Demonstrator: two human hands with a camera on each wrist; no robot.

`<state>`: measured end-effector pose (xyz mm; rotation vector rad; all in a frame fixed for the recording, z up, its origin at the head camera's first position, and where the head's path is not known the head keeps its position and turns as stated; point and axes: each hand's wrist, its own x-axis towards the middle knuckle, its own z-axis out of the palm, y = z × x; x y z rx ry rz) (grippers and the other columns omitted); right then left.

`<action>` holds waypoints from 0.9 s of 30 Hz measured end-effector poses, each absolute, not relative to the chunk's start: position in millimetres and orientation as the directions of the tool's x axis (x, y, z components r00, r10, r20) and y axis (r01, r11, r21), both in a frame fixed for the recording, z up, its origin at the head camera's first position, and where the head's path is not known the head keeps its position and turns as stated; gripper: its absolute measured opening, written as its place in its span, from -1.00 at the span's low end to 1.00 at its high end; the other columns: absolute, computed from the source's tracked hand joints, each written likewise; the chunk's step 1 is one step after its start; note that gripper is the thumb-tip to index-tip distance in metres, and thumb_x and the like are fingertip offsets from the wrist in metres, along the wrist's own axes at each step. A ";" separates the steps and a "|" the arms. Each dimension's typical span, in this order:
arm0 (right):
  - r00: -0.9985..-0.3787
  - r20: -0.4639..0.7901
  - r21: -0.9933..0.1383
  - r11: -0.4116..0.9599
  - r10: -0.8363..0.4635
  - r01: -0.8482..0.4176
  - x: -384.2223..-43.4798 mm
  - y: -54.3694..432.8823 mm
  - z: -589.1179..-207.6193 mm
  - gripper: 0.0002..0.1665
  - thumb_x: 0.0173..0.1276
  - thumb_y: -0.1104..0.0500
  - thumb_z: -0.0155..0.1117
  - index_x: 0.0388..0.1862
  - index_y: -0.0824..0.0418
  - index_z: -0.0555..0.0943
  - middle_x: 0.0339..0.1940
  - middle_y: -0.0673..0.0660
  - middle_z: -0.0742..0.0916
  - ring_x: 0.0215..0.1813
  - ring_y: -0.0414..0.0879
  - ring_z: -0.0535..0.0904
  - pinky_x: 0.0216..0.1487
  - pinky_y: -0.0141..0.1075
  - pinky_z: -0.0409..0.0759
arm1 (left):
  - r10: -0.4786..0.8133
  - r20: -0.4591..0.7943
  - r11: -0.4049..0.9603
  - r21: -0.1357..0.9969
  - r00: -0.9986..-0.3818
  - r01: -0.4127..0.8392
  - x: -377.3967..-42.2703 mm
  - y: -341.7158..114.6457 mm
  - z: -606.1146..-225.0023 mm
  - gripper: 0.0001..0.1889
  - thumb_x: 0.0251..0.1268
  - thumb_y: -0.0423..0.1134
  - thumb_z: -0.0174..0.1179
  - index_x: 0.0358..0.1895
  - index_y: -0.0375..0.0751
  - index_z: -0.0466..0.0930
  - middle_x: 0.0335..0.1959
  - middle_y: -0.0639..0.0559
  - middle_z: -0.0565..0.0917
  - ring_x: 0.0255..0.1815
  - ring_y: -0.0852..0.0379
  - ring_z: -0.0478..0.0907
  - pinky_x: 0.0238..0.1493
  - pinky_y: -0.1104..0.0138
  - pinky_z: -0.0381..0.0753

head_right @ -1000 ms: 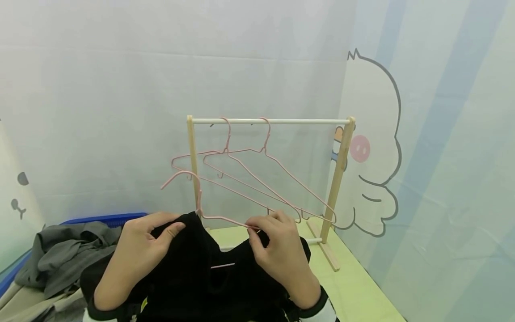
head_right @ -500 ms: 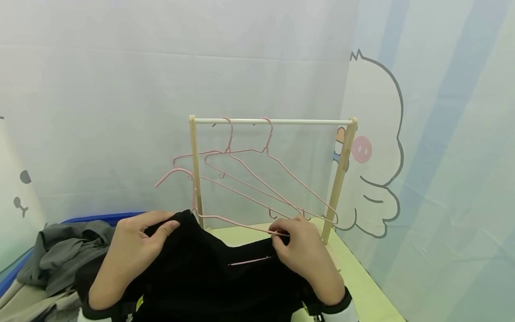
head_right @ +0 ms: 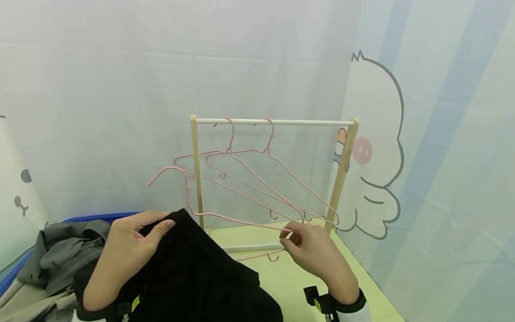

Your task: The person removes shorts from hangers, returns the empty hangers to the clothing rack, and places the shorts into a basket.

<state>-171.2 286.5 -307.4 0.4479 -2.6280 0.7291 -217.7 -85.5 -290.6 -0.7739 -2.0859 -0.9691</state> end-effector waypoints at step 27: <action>-0.500 0.820 -0.207 0.670 -0.278 -0.713 -179.1 240.4 -313.4 -0.79 0.37 0.34 0.43 -0.14 0.05 0.79 -0.40 -0.20 0.70 -0.60 -0.38 0.21 -0.54 -0.61 0.23 | 0.321 0.702 0.504 0.442 -0.636 0.742 -213.3 -61.6 -292.7 -0.85 0.36 -0.23 0.39 -0.06 0.00 0.81 -0.14 0.17 0.81 -0.12 0.19 0.76 -0.09 0.15 0.74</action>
